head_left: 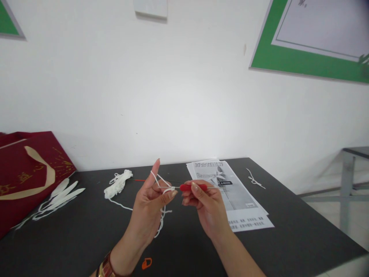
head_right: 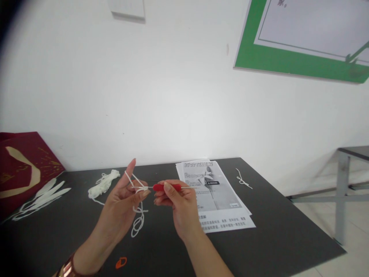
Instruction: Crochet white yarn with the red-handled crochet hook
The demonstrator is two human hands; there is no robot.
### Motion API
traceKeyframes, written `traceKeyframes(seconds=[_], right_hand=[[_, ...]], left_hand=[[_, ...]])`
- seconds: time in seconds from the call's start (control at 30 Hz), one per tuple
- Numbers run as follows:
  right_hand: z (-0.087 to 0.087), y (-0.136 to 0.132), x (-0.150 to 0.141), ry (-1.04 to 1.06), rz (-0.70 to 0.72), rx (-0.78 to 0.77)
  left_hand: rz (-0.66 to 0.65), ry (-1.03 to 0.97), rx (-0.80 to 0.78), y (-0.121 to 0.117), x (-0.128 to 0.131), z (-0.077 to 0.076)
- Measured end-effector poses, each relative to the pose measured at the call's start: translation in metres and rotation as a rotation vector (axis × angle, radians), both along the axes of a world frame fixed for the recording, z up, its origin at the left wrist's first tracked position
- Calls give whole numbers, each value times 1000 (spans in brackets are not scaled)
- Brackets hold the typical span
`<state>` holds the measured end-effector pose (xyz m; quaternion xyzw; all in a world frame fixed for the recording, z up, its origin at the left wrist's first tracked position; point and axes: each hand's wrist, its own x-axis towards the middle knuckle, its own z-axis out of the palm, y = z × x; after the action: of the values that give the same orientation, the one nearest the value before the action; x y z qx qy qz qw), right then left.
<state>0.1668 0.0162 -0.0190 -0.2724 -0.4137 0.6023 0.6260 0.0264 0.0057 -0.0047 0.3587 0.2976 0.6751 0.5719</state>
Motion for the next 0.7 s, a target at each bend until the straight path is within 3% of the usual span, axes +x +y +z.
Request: traceKeyframes(seconds=[0.2, 0.43, 0.7], right_hand=[[2, -2, 1, -22, -29, 66], [-1, 0, 2, -86, -32, 68], [0, 1, 1, -54, 18, 29]], left_hand=[[12, 81, 23, -2, 2, 0], [-20, 373, 103, -3, -7, 4], [1, 486, 31, -1, -10, 9]])
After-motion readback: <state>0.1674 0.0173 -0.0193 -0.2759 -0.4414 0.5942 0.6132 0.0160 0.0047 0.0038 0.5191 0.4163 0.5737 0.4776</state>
